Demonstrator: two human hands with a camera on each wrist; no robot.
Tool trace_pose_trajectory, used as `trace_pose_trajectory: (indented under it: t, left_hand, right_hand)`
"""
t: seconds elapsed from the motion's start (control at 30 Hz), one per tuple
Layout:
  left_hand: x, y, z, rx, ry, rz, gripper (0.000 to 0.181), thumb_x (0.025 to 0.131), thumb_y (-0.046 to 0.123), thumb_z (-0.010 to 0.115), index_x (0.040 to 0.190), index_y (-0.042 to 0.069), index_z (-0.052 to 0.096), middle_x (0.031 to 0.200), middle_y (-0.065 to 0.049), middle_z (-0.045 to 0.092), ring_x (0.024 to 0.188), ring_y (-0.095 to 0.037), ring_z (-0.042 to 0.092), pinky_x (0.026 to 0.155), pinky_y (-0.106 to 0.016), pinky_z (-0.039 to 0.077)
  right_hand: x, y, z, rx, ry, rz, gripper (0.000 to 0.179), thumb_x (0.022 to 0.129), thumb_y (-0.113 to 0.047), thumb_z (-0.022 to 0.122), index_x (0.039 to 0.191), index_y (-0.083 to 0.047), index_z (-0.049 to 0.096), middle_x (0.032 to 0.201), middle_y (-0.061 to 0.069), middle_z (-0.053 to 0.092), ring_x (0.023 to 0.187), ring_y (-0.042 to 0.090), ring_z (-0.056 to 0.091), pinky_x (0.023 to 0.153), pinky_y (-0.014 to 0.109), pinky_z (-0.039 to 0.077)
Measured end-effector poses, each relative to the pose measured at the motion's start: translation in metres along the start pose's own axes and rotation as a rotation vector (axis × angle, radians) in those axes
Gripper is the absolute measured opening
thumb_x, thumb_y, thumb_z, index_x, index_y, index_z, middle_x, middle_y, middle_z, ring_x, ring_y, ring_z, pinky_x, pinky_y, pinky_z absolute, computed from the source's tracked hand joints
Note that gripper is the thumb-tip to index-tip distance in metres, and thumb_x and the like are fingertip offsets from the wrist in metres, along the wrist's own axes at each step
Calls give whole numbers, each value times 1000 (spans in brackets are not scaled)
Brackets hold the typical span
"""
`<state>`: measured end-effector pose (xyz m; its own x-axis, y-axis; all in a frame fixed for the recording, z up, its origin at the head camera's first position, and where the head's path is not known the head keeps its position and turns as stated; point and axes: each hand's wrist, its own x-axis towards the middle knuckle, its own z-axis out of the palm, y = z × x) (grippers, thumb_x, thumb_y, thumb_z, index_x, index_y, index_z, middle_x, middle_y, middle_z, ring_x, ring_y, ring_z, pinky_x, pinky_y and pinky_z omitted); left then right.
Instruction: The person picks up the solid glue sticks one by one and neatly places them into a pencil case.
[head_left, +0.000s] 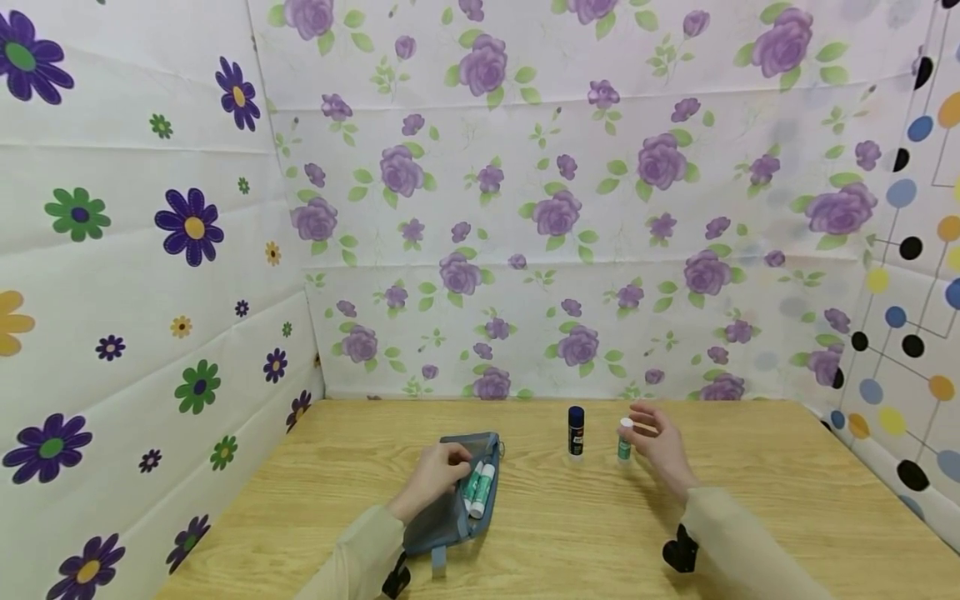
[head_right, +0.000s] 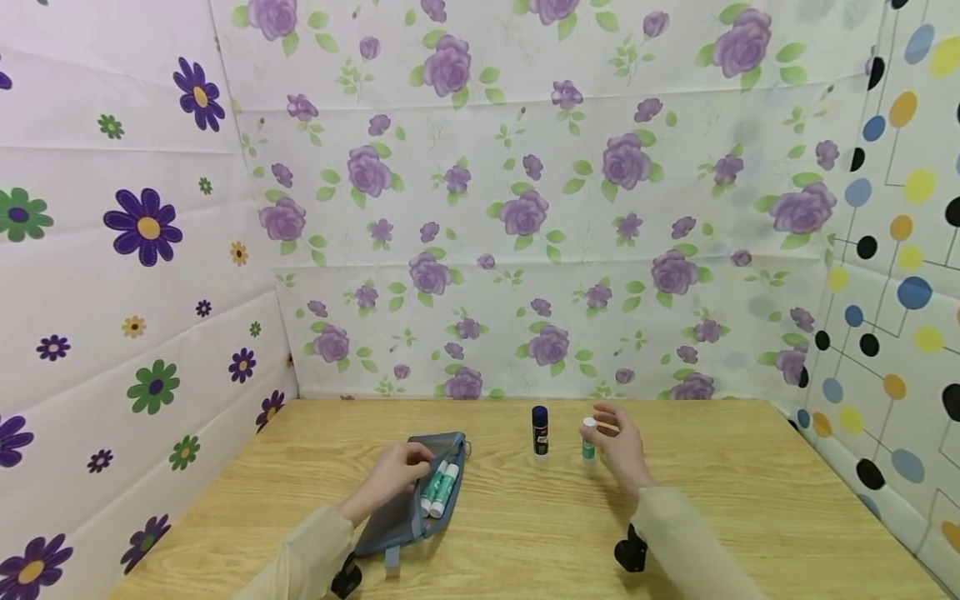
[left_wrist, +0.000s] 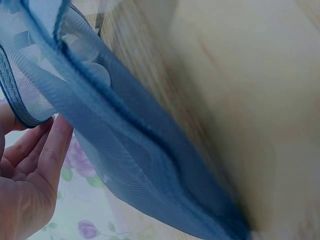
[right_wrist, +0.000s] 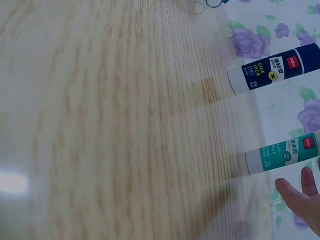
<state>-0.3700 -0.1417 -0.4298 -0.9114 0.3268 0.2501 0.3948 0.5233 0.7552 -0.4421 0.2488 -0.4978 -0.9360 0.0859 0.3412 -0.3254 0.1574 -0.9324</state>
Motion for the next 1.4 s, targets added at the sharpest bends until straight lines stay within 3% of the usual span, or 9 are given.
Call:
trace_pose_trajectory:
  t: [0.27, 0.63, 0.9, 1.23, 1.4]
  left_hand:
    - [0, -1, 0, -3, 1, -13, 14, 86, 2, 55, 97, -3, 63, 84, -4, 59, 65, -14, 55, 48, -30, 48]
    - [0, -4, 0, 9, -13, -10, 16, 87, 5, 55, 100, -2, 63, 85, -4, 58, 68, -15, 55, 50, -30, 49]
    - [0, -3, -1, -11, -12, -9, 17, 88, 4, 54, 100, -3, 63, 85, -4, 58, 68, -16, 55, 51, -32, 49]
    - [0, -3, -1, -20, -15, -2, 16, 88, 3, 54, 99, -4, 63, 85, -4, 58, 68, -16, 55, 51, -32, 49]
    - [-1, -3, -1, -27, -11, 0, 16, 87, 2, 54, 99, -5, 62, 85, -4, 58, 68, -16, 55, 50, -32, 49]
  right_hand:
    - [-5, -7, 7, 54, -17, 19, 73, 75, -32, 74, 131, -2, 37, 118, 20, 43, 104, 35, 46, 74, 34, 48]
    - [-19, -31, 11, -31, -10, 73, 60, 77, -30, 72, 126, -8, 43, 117, 18, 45, 105, 32, 46, 75, 34, 47]
    - [-28, -60, 20, -69, 11, 117, 41, 84, 1, 61, 119, 5, 41, 113, 25, 44, 104, 40, 46, 78, 40, 46]
    - [-27, -59, 19, -36, 13, 138, 38, 84, 3, 60, 117, 5, 42, 110, 25, 45, 100, 36, 50, 79, 42, 46]
    - [-23, -49, 16, 5, 1, 140, 41, 84, -3, 63, 119, 3, 43, 109, 21, 47, 93, 26, 55, 78, 37, 47]
